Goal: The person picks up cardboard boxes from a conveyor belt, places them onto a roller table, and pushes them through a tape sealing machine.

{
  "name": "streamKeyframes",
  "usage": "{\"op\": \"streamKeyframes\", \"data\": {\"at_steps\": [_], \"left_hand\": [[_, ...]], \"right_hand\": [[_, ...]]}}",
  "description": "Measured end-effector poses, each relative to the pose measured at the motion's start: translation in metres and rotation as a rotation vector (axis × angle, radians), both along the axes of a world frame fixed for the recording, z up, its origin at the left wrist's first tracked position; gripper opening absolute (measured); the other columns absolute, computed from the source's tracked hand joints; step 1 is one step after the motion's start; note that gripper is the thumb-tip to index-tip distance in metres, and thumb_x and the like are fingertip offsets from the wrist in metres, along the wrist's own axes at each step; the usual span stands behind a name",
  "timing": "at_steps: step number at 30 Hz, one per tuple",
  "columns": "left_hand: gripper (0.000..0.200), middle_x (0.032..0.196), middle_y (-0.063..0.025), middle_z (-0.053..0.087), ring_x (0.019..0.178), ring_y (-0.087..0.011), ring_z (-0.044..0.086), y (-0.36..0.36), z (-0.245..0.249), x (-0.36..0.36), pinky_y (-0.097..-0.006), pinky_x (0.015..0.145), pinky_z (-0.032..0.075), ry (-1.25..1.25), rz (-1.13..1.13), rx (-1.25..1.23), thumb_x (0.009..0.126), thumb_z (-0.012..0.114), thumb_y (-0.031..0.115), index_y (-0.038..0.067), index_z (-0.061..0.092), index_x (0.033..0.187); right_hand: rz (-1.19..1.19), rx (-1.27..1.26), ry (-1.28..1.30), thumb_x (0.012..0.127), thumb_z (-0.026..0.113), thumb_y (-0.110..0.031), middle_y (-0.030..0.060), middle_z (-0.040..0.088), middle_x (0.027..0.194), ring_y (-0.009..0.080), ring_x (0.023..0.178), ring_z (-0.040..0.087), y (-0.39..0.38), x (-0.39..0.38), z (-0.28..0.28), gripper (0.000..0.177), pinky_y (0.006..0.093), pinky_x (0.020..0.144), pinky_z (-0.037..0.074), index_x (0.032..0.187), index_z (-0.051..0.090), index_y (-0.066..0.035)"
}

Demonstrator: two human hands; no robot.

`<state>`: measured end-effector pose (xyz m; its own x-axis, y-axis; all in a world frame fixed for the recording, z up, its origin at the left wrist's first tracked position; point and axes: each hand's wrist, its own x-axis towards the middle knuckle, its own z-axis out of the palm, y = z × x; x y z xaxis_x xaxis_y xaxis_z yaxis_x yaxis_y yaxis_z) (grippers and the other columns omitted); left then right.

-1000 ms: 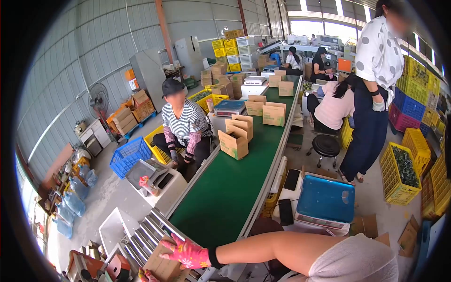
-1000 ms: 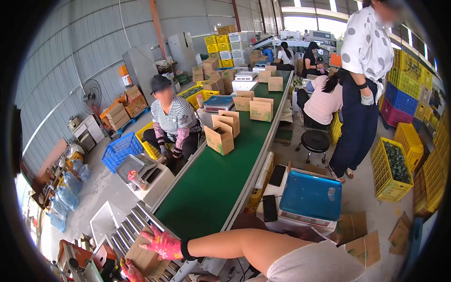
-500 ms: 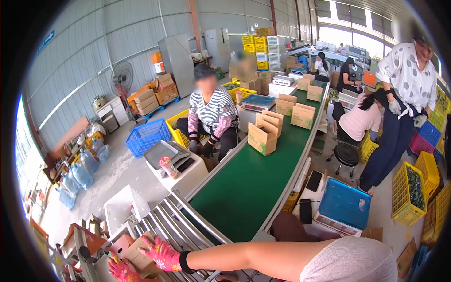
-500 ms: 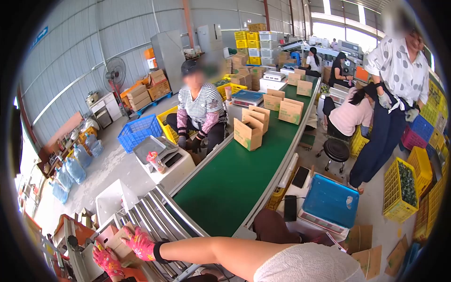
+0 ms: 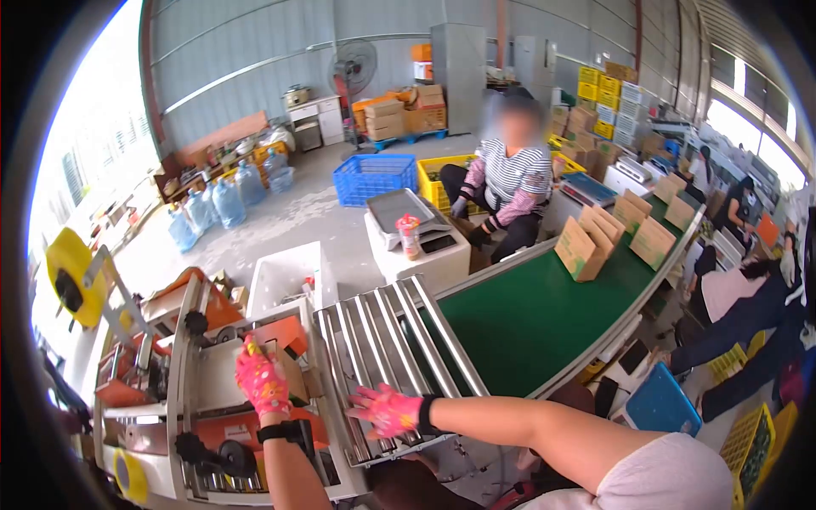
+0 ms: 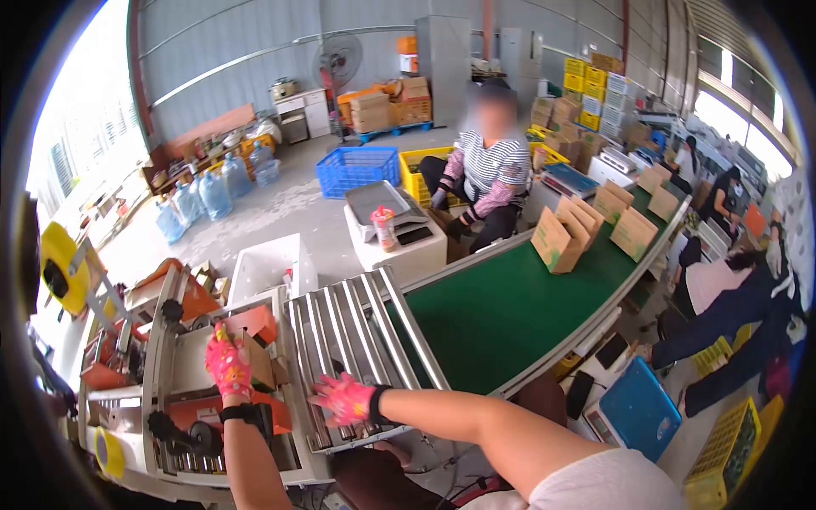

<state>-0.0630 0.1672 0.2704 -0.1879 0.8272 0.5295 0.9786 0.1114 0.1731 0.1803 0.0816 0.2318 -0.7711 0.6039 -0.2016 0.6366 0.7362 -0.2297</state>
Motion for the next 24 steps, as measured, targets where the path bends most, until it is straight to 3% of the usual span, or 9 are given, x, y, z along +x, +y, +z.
{"op": "streamKeyframes", "data": {"at_steps": [2, 6, 10, 12, 13, 15, 16, 19, 24], "left_hand": [[0.079, 0.131, -0.0187, 0.050, 0.119, -0.0353, 0.047, -0.018, 0.028, 0.024, -0.0474, 0.097, 0.039, 0.061, 0.080, -0.153, 0.077, 0.065, 0.050, 0.005, 0.041, 0.137], [0.086, 0.135, -0.0196, 0.046, 0.123, -0.0356, 0.044, -0.020, 0.030, 0.024, -0.0457, 0.099, 0.038, 0.012, 0.097, -0.174, 0.075, 0.067, 0.052, 0.003, 0.037, 0.139], [0.091, 0.141, -0.0223, 0.039, 0.128, -0.0375, 0.039, -0.033, 0.032, 0.025, -0.0460, 0.103, 0.034, 0.033, 0.012, -0.227, 0.074, 0.068, 0.051, 0.002, 0.031, 0.142], [0.097, 0.144, -0.0215, 0.032, 0.128, -0.0379, 0.038, -0.047, 0.035, 0.034, -0.0471, 0.105, 0.032, 0.085, 0.071, -0.287, 0.069, 0.072, 0.045, 0.003, 0.026, 0.144], [0.099, 0.144, -0.0210, 0.030, 0.128, -0.0377, 0.037, -0.051, 0.035, 0.040, -0.0481, 0.106, 0.030, 0.095, 0.156, -0.360, 0.069, 0.072, 0.044, 0.004, 0.023, 0.145], [0.101, 0.146, -0.0209, 0.026, 0.134, -0.0376, 0.028, -0.062, 0.031, 0.056, -0.0492, 0.109, 0.024, 0.181, 0.316, -0.423, 0.070, 0.069, 0.047, 0.002, 0.018, 0.146], [0.100, 0.148, -0.0217, 0.023, 0.138, -0.0394, 0.021, -0.072, 0.027, 0.065, -0.0516, 0.111, 0.020, 0.236, 0.332, -0.409, 0.072, 0.066, 0.050, 0.001, 0.021, 0.145], [0.093, 0.152, -0.0220, 0.016, 0.141, -0.0404, 0.015, -0.095, -0.002, 0.100, -0.0559, 0.111, 0.013, 0.243, 0.161, -0.467, 0.075, 0.062, 0.053, 0.004, 0.027, 0.145], [0.083, 0.150, -0.0237, 0.023, 0.140, -0.0420, 0.017, -0.134, -0.063, 0.214, -0.0545, 0.112, 0.013, 0.024, -0.341, -0.430, 0.081, 0.056, 0.054, 0.003, 0.034, 0.142]], "right_hand": [[0.025, 0.113, 0.129, 0.082, 0.058, -0.048, 0.0149, 0.021, 0.153, 0.0369, 0.139, 0.024, -0.045, 0.030, -0.033, 0.078, 0.0495, 0.110, 0.025, 0.143, 0.031, -0.007], [0.027, 0.061, 0.274, 0.081, 0.062, -0.045, 0.0137, 0.017, 0.155, 0.0351, 0.143, 0.014, -0.125, 0.089, -0.016, 0.077, 0.0484, 0.113, 0.017, 0.142, 0.035, -0.007], [-0.126, 0.091, 0.149, 0.081, 0.062, -0.045, 0.0143, 0.018, 0.154, 0.0348, 0.141, 0.019, -0.169, 0.128, -0.009, 0.070, 0.0446, 0.113, 0.020, 0.137, 0.044, -0.007], [-0.340, -0.218, 0.283, 0.087, 0.057, -0.048, 0.0154, 0.032, 0.148, 0.0340, 0.136, 0.032, -0.186, 0.143, -0.014, 0.066, 0.0413, 0.109, 0.030, 0.137, 0.043, -0.007], [-0.370, -0.202, 0.299, 0.087, 0.057, -0.048, 0.0154, 0.032, 0.148, 0.0340, 0.136, 0.032, -0.192, 0.150, -0.012, 0.066, 0.0413, 0.109, 0.030, 0.137, 0.043, -0.007], [-0.432, -0.593, 0.163, 0.091, 0.050, -0.052, 0.0168, 0.045, 0.139, 0.0321, 0.129, 0.042, -0.208, 0.163, -0.001, 0.065, 0.0378, 0.107, 0.033, 0.137, 0.044, -0.007], [-0.464, -0.585, 0.188, 0.091, 0.050, -0.052, 0.0168, 0.045, 0.139, 0.0321, 0.129, 0.042, -0.217, 0.170, -0.013, 0.065, 0.0378, 0.107, 0.033, 0.137, 0.044, -0.007], [-0.454, -0.713, 0.380, 0.089, 0.048, -0.056, 0.0178, 0.056, 0.128, 0.0329, 0.121, 0.050, -0.234, 0.197, -0.083, 0.065, 0.0392, 0.101, 0.038, 0.136, 0.046, -0.010], [-0.634, -0.745, 0.246, 0.087, 0.047, -0.059, 0.0188, 0.055, 0.128, 0.0337, 0.118, 0.052, -0.246, 0.220, -0.191, 0.068, 0.0398, 0.099, 0.040, 0.125, 0.056, -0.004]]}}
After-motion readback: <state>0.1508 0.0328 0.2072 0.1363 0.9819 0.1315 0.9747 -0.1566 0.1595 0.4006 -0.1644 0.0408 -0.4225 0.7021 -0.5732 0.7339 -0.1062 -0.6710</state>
